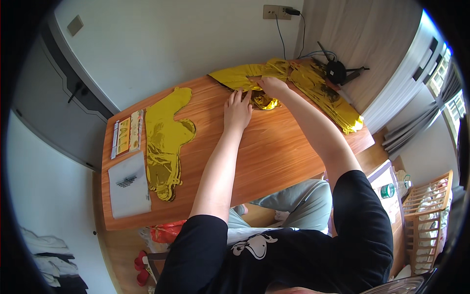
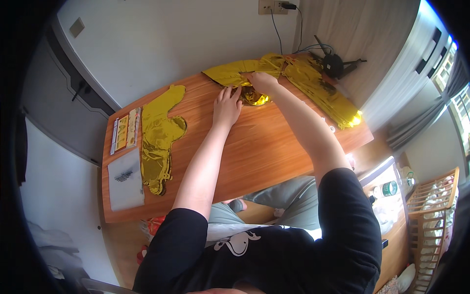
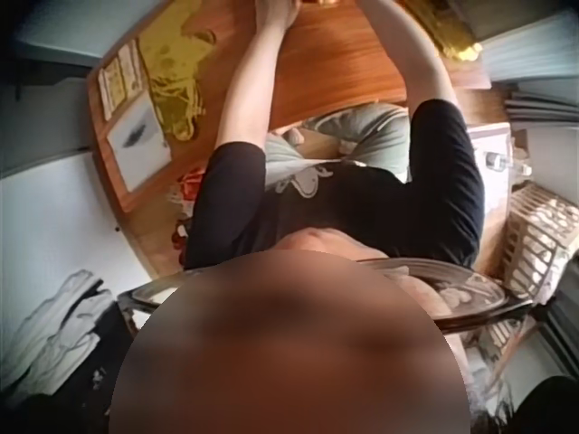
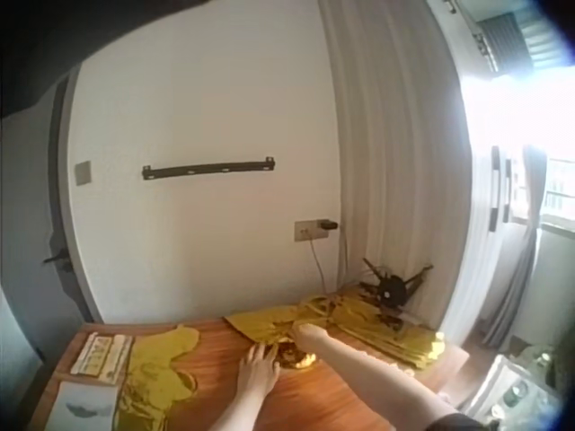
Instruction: Organizing and flattening out gold foil party balloons on a desk.
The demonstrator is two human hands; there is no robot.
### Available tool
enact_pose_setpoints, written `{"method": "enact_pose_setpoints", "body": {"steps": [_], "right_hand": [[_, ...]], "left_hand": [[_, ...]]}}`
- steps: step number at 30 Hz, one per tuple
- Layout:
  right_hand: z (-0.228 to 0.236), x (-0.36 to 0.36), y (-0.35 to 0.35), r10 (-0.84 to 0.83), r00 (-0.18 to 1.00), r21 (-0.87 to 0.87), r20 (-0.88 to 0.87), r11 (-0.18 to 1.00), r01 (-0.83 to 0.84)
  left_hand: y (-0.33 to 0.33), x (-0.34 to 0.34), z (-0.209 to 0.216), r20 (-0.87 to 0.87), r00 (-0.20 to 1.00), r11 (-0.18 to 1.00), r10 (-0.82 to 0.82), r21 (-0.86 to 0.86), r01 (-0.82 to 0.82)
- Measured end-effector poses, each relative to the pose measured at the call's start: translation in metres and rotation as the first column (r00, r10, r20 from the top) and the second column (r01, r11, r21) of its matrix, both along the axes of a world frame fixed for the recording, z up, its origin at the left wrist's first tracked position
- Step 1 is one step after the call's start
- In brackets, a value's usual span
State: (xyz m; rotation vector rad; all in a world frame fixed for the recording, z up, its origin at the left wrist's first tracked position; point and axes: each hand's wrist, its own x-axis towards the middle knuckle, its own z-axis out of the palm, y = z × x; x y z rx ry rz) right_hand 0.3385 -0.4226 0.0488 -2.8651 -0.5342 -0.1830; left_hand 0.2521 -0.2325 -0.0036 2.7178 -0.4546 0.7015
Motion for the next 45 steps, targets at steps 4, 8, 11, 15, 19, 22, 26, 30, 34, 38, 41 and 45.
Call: {"method": "enact_pose_setpoints", "body": {"steps": [4,8,11,15,19,22,26,30,34,38,41,45], "right_hand": [[-0.014,-0.003,0.007,0.175,0.981,0.205,0.089,0.96,-0.19],[0.02,-0.006,0.011,0.231,0.971,0.197,-0.066,0.957,-0.214],[0.047,0.018,-0.01,0.058,0.998,0.123,0.015,0.991,-0.06],[0.09,0.039,-0.009,0.018,0.991,0.194,-0.131,0.981,0.008],[0.122,0.051,-0.01,-0.106,0.99,0.209,0.097,0.974,0.084],[0.15,0.05,-0.004,-0.157,0.95,0.301,0.269,0.951,0.072],[0.181,0.048,-0.009,-0.283,0.853,0.361,0.439,0.925,0.121],[0.219,0.055,-0.027,-0.386,0.707,0.426,0.593,0.895,0.131],[0.267,0.055,-0.073,-0.453,0.624,0.434,0.636,0.879,0.197],[0.314,0.024,-0.113,-0.492,0.679,0.471,0.545,0.85,0.238],[0.337,-0.044,-0.077,-0.499,0.468,0.584,0.73,0.81,-0.046],[0.374,-0.101,-0.122,-0.523,0.321,0.537,0.79,0.842,0.05]], "left_hand": [[0.011,-0.003,-0.004,0.033,0.999,1.0,-0.008,0.006,0.008],[0.021,-0.006,-0.008,0.097,0.994,0.998,0.053,-0.025,-0.051],[0.007,-0.003,-0.003,-0.011,1.0,1.0,0.009,0.013,-0.009],[0.017,0.004,-0.015,-0.037,0.999,0.997,-0.03,-0.076,0.027],[0.012,0.01,-0.018,-0.069,0.996,0.987,-0.063,-0.155,0.052],[0.016,0.01,-0.018,-0.102,0.992,0.976,-0.077,-0.213,0.054],[0.015,0.008,-0.01,-0.145,0.984,0.979,-0.107,-0.186,0.079],[0.017,0.008,-0.009,-0.138,0.984,0.977,-0.115,-0.197,0.086],[0.01,0.01,-0.007,-0.129,0.98,0.974,-0.154,-0.186,0.129],[0.008,0.01,-0.006,-0.113,0.98,0.969,-0.161,-0.209,0.135],[0.027,0.003,-0.009,-0.12,0.986,0.972,-0.113,-0.218,0.085],[0.011,0.0,0.001,-0.17,0.976,0.96,-0.134,-0.265,0.085]]}}
